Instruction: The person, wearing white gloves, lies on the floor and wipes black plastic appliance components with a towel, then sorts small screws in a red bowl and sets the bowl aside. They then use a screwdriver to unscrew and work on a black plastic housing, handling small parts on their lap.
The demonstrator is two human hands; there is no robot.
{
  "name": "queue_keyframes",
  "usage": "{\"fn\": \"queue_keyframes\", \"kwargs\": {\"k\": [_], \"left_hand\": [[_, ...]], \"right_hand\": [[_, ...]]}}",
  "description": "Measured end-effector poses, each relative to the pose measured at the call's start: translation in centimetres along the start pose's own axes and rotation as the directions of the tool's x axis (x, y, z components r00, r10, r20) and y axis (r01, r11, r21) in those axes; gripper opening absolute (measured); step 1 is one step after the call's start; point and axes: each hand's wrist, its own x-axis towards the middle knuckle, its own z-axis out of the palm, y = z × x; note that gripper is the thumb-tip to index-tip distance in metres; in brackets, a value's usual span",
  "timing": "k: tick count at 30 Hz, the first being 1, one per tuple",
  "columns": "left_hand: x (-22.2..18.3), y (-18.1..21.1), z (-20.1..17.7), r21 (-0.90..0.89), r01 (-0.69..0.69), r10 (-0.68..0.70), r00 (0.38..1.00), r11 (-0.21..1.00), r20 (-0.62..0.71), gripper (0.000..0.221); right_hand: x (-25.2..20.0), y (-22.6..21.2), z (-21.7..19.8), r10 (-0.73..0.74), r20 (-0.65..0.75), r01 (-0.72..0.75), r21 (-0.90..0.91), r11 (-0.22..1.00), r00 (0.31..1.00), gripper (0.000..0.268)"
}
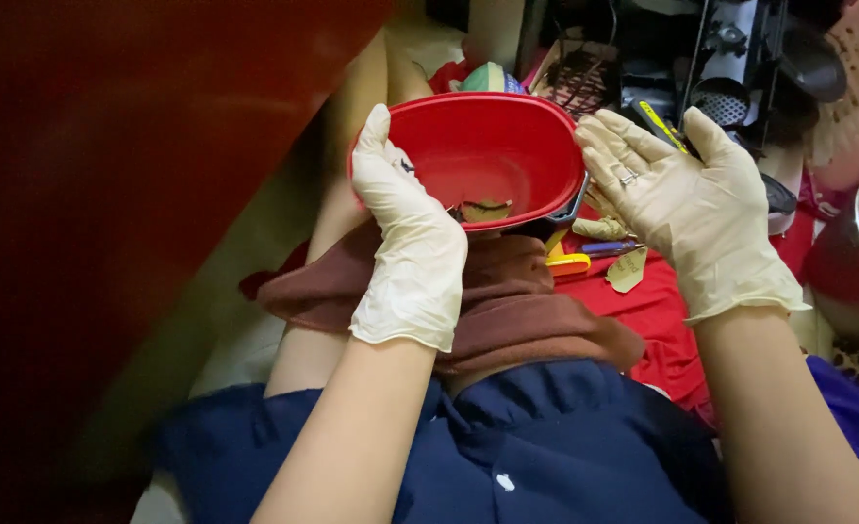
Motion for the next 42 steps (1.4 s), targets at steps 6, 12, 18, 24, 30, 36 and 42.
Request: {"fn": "queue_keyframes", "kwargs": {"k": [6,12,18,24,30,36,42], "left_hand": [[1.1,-1.2,0.5,0.011,0.033,-0.032,0.995,0.999,-0.093,0.024],[1.0,-2.0,0.1,0.026,0.072,-0.070,0.995,0.997,-0.069,0.025],[1.1,-1.9,-0.1,0.036,0.096,-0.095,0.995,0.995,-0.037,0.035],[1.0,-1.8,-0.7,0.036,0.121,-0.120,0.993,0.992,-0.013,0.049],[-0.4,-1.3,0.2,0.359,0.065,-0.053,0.998,0.931,-0.044,0.085],[-3.7,-0.3,2.7,0.685,0.010,-0.065,0.996,0.728,0.055,0.026],[-3.2,-1.2,3.9,0.865,-0.050,0.045,0.998,0.499,0.032,0.020]], "right_hand": [[0.1,-1.0,-0.7,-0.041,0.059,0.038,0.044,0.998,0.997,0.058],[0.6,-1.8,-2.7,-0.141,-0.264,-0.003,-0.479,0.878,0.954,0.039],[0.7,-0.4,-2.7,-0.099,-0.248,-0.019,-0.431,0.902,0.964,0.024],[1.2,0.6,-2.6,-0.053,-0.256,-0.066,-0.434,0.899,0.965,0.021],[1.1,1.5,-2.2,-0.055,-0.204,-0.040,-0.430,0.902,0.977,0.021],[1.9,2.5,-1.0,-0.188,-0.390,-0.131,-0.658,0.742,0.901,0.041],[2.1,2.8,0.4,-0.231,-0.420,-0.257,-0.820,0.512,0.878,0.050]]}}
